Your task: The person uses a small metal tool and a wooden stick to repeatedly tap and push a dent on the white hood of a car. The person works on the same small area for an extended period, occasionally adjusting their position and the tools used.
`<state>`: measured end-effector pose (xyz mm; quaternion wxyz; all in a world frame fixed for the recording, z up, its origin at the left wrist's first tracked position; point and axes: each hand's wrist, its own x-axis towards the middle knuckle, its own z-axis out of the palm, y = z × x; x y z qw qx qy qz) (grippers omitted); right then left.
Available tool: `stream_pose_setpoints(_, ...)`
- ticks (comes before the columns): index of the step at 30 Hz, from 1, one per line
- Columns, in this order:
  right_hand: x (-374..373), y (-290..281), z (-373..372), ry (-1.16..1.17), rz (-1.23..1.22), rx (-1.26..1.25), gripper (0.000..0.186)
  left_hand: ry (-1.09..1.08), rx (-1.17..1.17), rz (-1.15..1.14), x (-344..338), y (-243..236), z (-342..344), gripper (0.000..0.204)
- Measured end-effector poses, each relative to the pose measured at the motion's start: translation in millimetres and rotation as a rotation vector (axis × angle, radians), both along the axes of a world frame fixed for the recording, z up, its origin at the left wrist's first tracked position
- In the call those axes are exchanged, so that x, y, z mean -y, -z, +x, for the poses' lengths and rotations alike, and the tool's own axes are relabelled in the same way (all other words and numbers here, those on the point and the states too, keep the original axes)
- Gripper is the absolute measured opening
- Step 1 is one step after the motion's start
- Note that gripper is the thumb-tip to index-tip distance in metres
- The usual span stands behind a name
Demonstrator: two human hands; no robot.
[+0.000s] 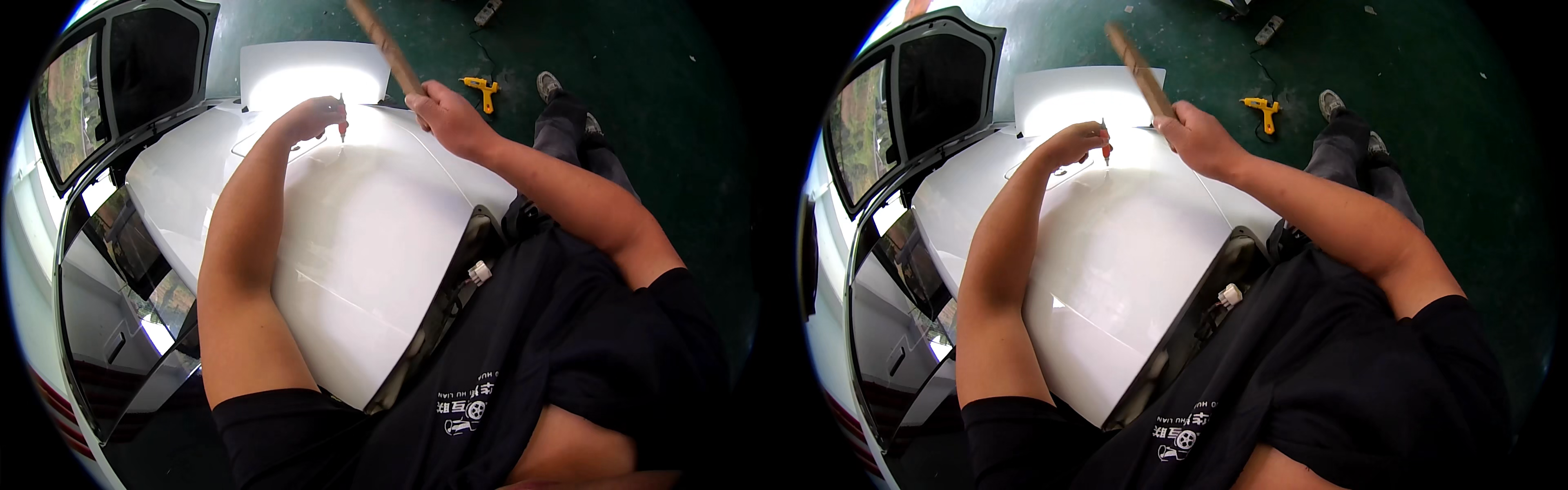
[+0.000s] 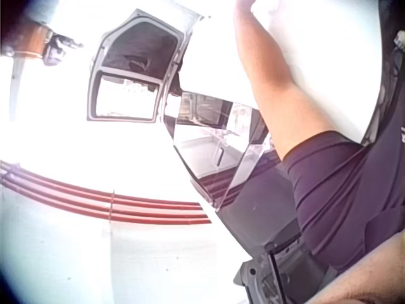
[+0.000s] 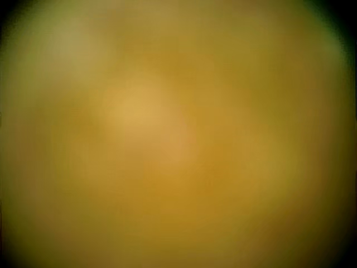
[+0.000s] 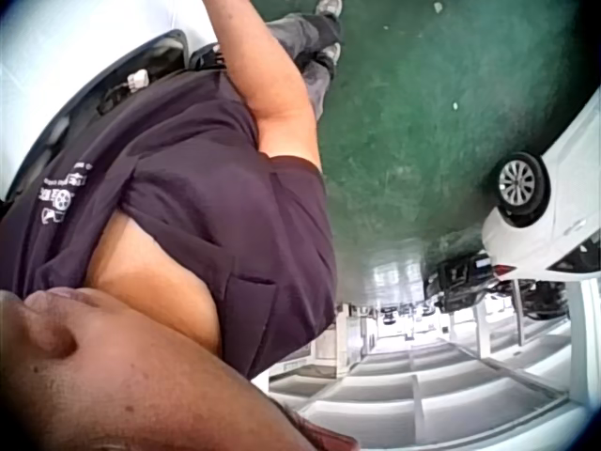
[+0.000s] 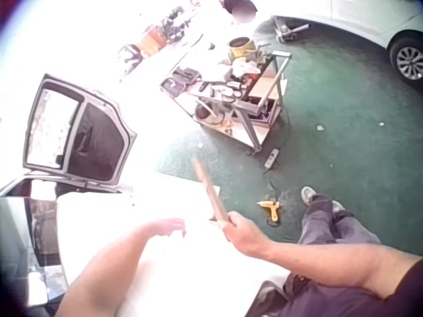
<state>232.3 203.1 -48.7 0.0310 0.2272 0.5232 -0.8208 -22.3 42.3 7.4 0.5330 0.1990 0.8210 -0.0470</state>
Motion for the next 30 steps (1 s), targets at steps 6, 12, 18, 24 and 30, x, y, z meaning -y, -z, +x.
stream_pose_setpoints(6,4.8,-5.2,3.0,-0.339,0.15,0.068,0.034,0.038,-0.025,-0.054,3.4,0.8,4.3,0.026)
stream_pose_setpoints(12,9.5,-2.9,2.2,-0.01,0.036,0.006,0.035,0.07,-0.05,-0.072,-3.3,0.5,6.0,0.026)
stream_pose_setpoints(18,8.9,3.2,3.3,-0.06,0.036,0.047,0.035,0.083,-0.031,0.014,1.2,1.8,6.3,0.024)
stream_pose_setpoints(24,8.6,-1.5,5.0,-0.254,0.122,0.062,0.034,0.031,-0.053,-0.04,4.8,8.1,8.3,0.023)
stream_pose_setpoints(30,9.9,1.1,2.2,-0.012,-0.002,0.041,0.034,0.105,-0.084,0.011,10.1,13.1,-2.7,0.024)
